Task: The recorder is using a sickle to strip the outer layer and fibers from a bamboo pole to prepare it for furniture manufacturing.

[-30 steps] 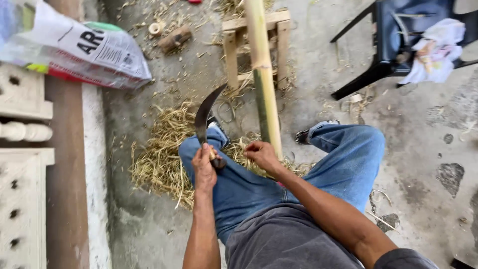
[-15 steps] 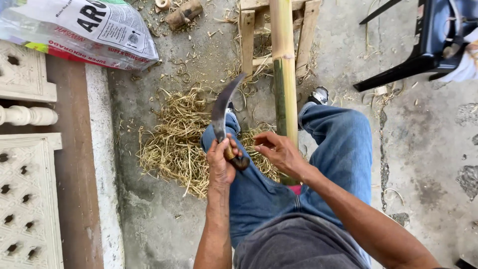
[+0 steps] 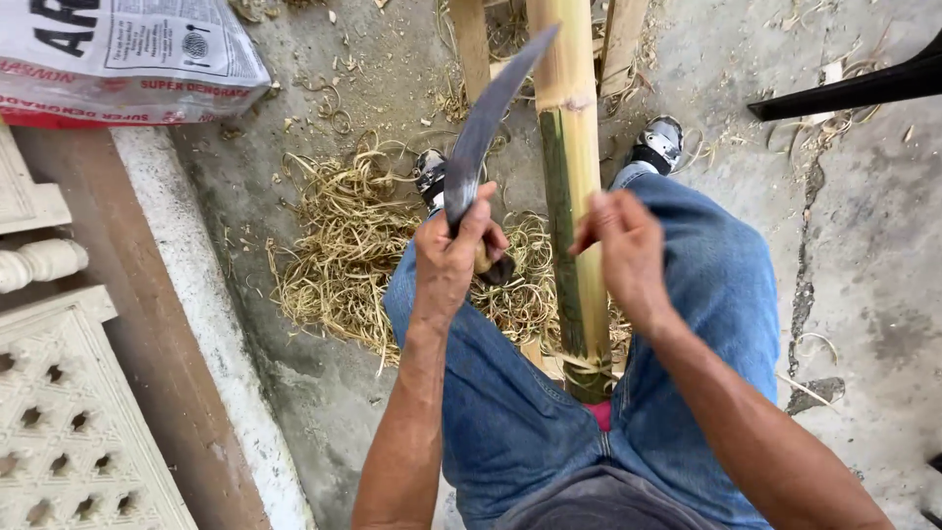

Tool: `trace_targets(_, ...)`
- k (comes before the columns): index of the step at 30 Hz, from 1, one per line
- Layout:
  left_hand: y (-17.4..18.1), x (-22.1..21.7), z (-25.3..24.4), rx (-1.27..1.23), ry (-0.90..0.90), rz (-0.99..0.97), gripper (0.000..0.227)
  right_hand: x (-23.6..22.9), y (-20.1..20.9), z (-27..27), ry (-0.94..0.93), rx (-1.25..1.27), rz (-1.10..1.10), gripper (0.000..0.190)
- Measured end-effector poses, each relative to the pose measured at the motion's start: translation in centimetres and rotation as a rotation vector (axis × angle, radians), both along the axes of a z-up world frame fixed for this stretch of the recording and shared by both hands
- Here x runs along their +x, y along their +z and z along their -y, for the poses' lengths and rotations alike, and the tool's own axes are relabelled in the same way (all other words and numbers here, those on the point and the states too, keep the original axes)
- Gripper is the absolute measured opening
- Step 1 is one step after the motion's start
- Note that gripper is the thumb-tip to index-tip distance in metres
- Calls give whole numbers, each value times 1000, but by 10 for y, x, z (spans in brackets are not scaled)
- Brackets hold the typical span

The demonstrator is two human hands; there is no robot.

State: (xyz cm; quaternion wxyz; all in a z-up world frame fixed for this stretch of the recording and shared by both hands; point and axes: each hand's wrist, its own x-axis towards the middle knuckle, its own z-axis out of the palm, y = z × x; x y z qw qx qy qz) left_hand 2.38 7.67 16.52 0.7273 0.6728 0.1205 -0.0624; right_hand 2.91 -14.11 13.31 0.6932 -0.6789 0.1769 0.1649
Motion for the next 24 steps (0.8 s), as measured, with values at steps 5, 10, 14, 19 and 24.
trace_targets(5,-30,24,3,53,-11,-150,44,21,9,0,91,-299,416,20)
trace_targets(10,-54,11,22,326,15,-146,46,70,35,-56,487,-272,817,20)
trace_targets(14,-73,-20,37,138,162,-56,41,112,-1,-85,582,-404,961,29)
trace_targets(19,-84,-16,45,-74,241,-383,39,127,-42,-90,738,-701,849,52)
trace_targets(24,-98,-9,44,-22,241,-308,42,130,-41,-89,625,-736,848,55)
